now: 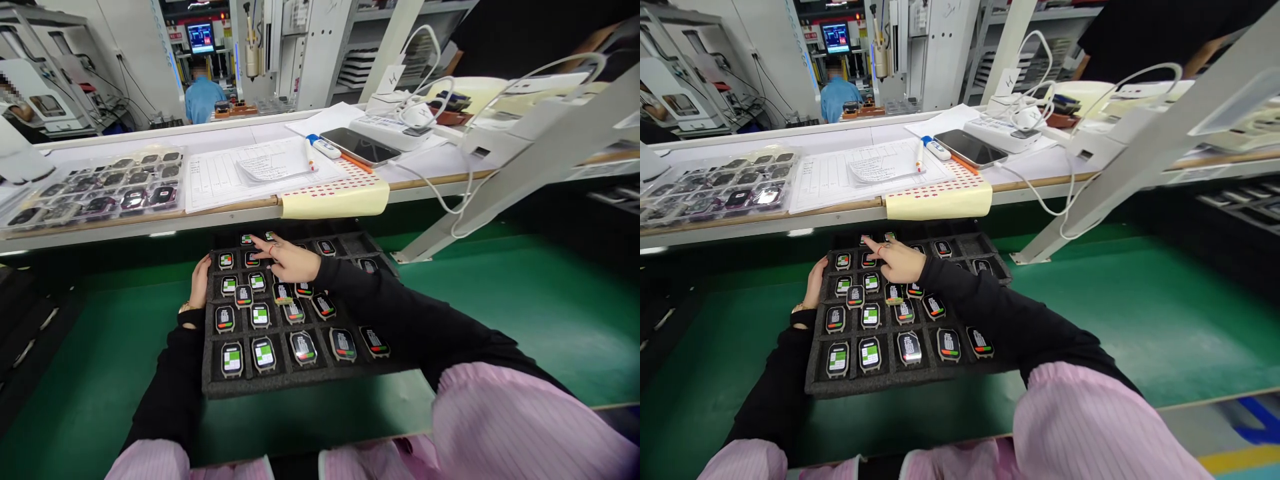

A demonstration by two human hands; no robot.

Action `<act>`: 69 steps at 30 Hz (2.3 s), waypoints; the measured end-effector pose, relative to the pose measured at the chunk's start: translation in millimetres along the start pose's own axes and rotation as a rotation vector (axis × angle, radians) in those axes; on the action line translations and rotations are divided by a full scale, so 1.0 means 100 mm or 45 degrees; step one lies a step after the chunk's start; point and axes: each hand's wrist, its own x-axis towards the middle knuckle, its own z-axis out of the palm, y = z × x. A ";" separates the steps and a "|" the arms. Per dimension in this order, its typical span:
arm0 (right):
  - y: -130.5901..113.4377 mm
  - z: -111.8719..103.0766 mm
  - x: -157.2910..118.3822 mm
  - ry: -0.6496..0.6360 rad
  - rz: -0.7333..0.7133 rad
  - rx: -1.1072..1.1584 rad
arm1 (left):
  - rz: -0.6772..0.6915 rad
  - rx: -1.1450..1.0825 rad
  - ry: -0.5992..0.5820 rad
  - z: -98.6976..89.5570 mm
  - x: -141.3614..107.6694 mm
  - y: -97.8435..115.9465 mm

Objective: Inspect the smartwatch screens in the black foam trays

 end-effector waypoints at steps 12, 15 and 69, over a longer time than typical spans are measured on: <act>-0.03 0.15 -0.01 -0.203 0.105 -0.175 | 0.011 0.003 0.025 0.02 0.00 0.03; 0.01 0.18 0.02 -0.128 0.104 -0.172 | 0.015 0.003 0.027 0.02 0.01 0.02; 0.21 -0.45 -0.58 0.014 0.279 -0.200 | -0.007 -0.044 0.006 0.00 0.05 -0.02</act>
